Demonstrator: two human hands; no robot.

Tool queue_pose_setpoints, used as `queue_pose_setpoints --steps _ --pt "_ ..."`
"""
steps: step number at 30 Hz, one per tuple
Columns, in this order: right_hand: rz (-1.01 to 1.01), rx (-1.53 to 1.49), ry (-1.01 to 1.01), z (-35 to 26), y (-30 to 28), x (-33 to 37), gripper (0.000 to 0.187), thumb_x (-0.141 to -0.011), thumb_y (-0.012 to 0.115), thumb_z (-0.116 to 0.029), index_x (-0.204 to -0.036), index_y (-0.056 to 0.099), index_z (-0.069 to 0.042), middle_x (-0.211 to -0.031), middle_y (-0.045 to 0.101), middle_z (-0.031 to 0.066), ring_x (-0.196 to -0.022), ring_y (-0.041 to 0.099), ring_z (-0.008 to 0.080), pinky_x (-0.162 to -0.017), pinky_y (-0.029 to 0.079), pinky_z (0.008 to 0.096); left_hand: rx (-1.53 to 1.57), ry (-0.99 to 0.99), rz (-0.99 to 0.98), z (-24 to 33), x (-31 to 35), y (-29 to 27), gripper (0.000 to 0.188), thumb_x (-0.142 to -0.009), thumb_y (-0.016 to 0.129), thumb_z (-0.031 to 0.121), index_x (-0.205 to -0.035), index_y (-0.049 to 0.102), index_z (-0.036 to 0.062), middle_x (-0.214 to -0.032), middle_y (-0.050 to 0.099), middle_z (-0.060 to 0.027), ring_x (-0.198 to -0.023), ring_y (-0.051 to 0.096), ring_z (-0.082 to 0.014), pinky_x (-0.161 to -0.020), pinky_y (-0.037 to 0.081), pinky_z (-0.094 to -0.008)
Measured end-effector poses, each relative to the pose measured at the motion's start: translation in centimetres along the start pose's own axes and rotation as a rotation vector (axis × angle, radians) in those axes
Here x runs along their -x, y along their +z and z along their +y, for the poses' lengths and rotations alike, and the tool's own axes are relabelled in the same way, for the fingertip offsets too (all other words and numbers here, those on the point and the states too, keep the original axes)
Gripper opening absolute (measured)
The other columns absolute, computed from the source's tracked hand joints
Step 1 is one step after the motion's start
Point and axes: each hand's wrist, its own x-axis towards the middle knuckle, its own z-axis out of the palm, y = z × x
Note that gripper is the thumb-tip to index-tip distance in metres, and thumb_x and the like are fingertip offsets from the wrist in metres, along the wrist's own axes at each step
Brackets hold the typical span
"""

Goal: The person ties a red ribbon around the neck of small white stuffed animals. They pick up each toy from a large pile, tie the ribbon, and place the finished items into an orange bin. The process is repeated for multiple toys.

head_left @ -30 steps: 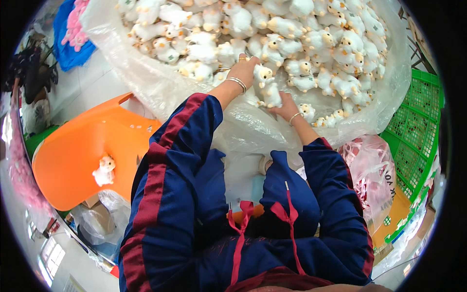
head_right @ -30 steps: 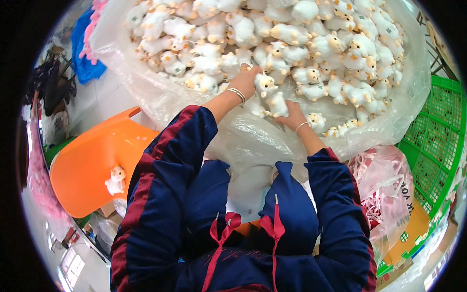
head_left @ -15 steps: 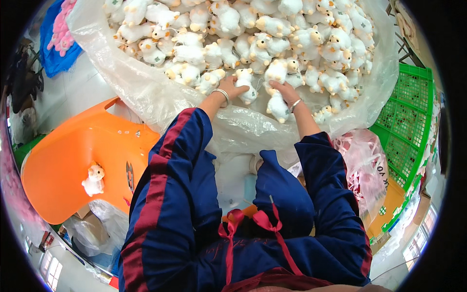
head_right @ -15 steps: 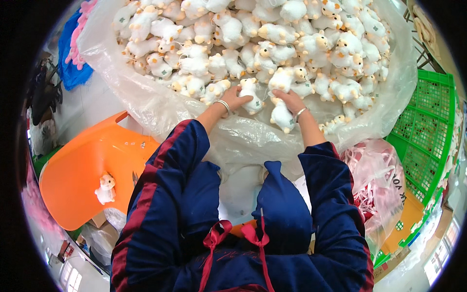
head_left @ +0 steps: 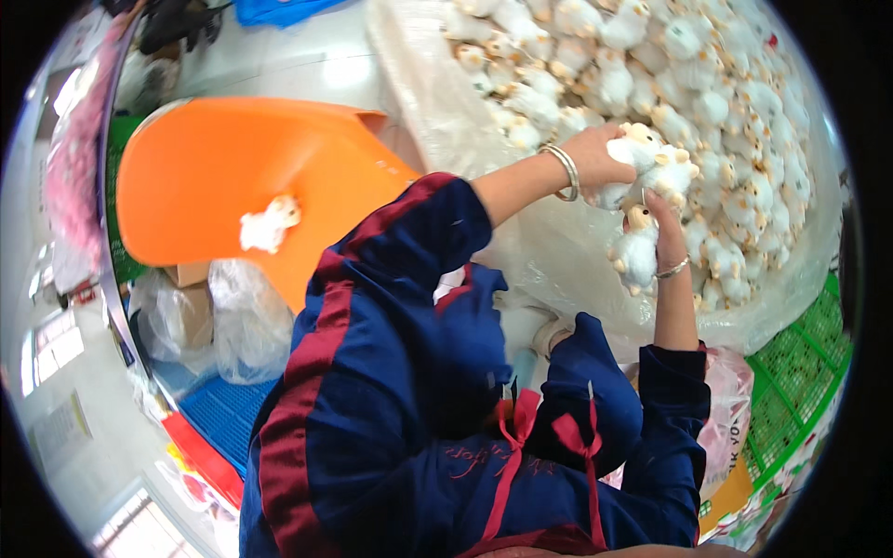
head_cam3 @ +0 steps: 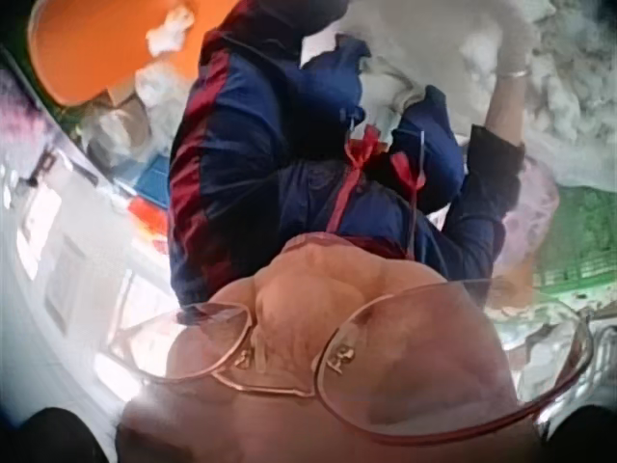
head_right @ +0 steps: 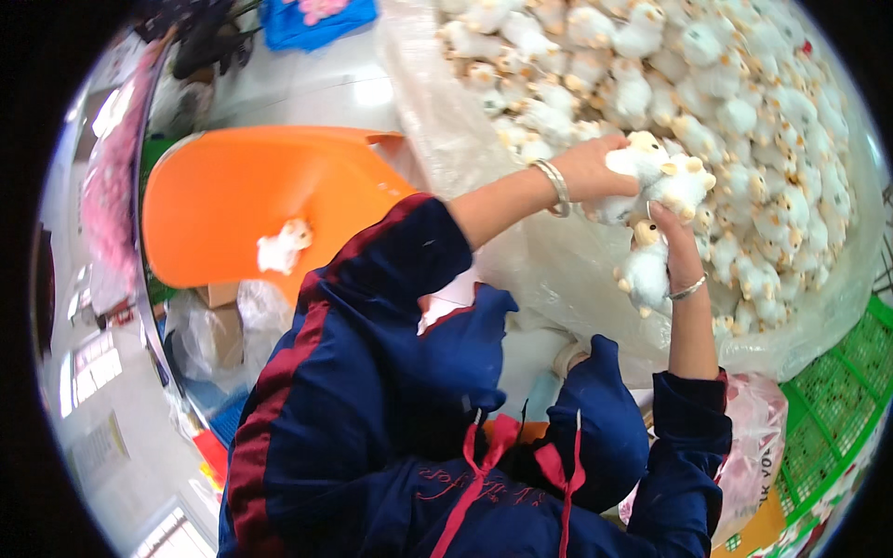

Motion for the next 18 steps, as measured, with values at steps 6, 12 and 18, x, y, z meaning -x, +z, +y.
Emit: queue_pose_setpoints --steps 6,12,18 --pt "-0.372 0.245 -0.117 -8.1 19.9 3.7 0.034 -0.091 0.067 -0.025 -0.115 0.066 -0.001 -0.095 0.069 0.0053 -0.079 0.065 0.0117 -0.067 0.053 0.0266 0.016 -0.026 0.391 4.4 21.5 -12.5 0.084 -0.074 0.074 0.035 -0.142 0.043 -0.0042 -0.125 0.061 -0.0195 -0.114 0.06 -0.0251 -0.095 0.05 -0.0335" --pt "-0.729 0.252 -0.191 -5.1 37.4 1.6 0.056 -0.085 0.075 -0.036 -0.128 0.06 -0.003 -0.111 0.068 0.0089 -0.098 0.064 0.0173 -0.083 0.052 0.0323 -0.049 -0.024 0.723 3.3 40.5 -17.4 0.061 -0.08 0.068 0.02 -0.133 0.05 -0.0035 -0.121 0.062 -0.0126 -0.11 0.061 -0.0209 -0.095 0.05 -0.0343" --pt "-0.247 1.01 -0.227 4.2 40.7 -5.6 0.078 -0.086 0.063 -0.056 -0.131 0.053 0.008 -0.123 0.063 0.0247 -0.113 0.06 0.0373 -0.099 0.047 0.042 -0.433 -0.331 1.035 -12.5 43.1 -12.8 0.073 -0.077 0.075 0.028 -0.134 0.044 -0.0059 -0.128 0.053 -0.0253 -0.122 0.05 -0.0367 -0.105 0.04 -0.0438"
